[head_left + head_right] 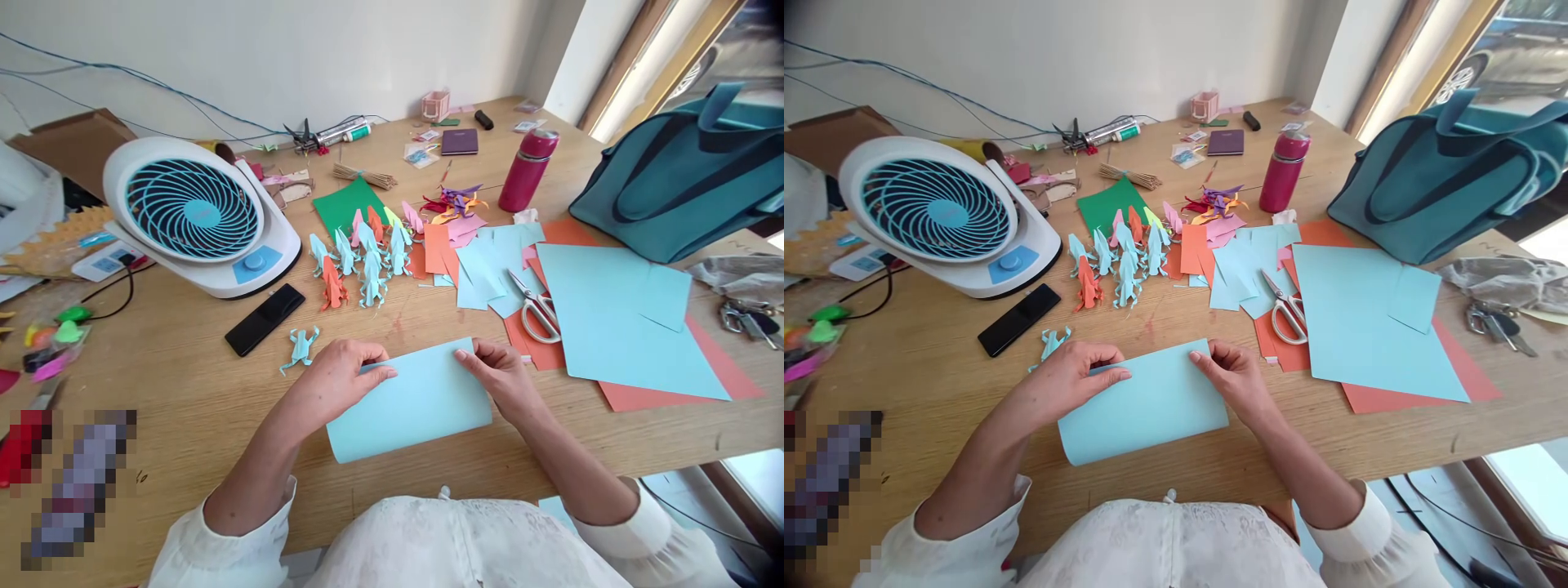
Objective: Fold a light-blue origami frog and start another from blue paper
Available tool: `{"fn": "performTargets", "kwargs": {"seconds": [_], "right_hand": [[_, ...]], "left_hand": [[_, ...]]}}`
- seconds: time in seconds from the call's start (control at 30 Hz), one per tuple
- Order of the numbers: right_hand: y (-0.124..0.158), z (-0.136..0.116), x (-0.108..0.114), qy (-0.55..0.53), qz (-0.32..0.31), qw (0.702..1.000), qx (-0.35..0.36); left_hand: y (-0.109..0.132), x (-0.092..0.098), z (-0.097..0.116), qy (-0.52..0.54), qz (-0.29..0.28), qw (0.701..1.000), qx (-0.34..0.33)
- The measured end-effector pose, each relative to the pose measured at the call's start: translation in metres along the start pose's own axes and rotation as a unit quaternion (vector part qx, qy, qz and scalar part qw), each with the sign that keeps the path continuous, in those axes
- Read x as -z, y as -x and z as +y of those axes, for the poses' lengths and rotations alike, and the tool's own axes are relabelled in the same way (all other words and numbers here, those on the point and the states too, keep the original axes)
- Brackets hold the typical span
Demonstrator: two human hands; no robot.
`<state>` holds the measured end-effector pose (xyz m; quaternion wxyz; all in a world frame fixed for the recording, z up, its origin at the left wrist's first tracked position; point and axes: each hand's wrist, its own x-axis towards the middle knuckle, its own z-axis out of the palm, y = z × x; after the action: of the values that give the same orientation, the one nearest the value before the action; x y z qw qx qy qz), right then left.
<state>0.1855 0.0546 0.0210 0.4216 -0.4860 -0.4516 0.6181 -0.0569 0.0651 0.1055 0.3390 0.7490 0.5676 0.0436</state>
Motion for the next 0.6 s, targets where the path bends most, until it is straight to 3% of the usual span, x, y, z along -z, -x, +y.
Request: {"fn": "performTargets", "kwargs": {"seconds": [0.6], "right_hand": [[0.0001, 0.0017, 0.0011, 0.005, 0.004, 1.0, 0.0]], "left_hand": [[-0.0019, 0.001, 0.0007, 0.011, -0.003, 1.0, 0.003]]}}
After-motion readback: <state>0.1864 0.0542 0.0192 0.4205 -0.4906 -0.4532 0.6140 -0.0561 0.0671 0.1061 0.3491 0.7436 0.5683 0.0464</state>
